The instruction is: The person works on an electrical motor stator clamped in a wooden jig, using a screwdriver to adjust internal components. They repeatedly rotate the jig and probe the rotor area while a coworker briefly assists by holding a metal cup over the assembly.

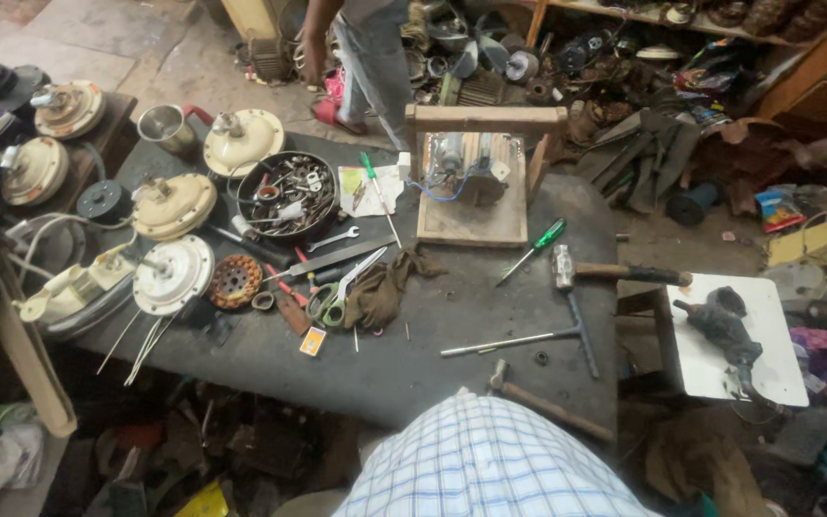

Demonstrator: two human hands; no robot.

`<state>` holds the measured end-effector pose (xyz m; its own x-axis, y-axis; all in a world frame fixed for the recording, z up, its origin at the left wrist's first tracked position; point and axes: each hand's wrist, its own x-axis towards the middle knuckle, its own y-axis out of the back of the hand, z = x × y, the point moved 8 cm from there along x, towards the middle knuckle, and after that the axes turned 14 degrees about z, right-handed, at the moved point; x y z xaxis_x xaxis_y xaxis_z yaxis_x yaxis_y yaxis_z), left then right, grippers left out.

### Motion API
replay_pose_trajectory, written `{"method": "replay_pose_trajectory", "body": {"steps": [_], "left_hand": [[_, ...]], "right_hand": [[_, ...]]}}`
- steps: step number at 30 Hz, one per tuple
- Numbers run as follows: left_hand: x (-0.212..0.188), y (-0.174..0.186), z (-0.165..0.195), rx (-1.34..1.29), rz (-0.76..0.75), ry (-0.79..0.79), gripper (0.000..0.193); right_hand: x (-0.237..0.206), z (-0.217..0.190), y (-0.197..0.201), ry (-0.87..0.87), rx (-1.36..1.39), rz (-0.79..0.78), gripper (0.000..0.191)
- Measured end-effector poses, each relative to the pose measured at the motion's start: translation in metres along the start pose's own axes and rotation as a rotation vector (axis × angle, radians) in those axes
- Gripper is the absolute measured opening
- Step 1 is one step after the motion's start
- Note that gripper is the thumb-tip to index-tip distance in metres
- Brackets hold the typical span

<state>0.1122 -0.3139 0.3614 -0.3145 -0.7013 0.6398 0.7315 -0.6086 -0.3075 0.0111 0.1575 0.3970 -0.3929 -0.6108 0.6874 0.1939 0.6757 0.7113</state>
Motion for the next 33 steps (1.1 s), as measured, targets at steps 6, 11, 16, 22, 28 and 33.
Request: {"method": "replay_pose_trajectory", "body": {"steps": [6,11,16,22,28,33], "left_hand": [[-0.003,-0.035,0.039,-0.061,-0.114,-0.061,0.020],[-0.005,-0.102,-0.025,0.015,-0.252,-0.018,0.018],[0.009,-0.080,-0.112,0.250,-0.225,0.073,0.017],[0.004,0.012,-0.216,1.128,-0.076,0.074,0.031],[-0.036,0.132,-0.263,1.423,-0.018,0.284,0.034],[-0.111,0.200,-0.309,0.813,0.240,0.770,0.026]], "right_hand": [[0.000,-0.078,-0.170,0.074,0.354,0.005,0.066],[0.025,-0.154,-0.241,0.128,0.883,0.086,0.094],[0.013,-0.186,-0.272,-0.104,0.947,-0.062,0.071],[-0.021,-0.242,-0.260,-0.094,0.887,-0.376,0.059],[-0.041,-0.250,-0.214,-0.056,1.091,-0.525,0.057],[-0.069,-0.212,-0.216,-0.059,1.279,-0.705,0.056]]}}
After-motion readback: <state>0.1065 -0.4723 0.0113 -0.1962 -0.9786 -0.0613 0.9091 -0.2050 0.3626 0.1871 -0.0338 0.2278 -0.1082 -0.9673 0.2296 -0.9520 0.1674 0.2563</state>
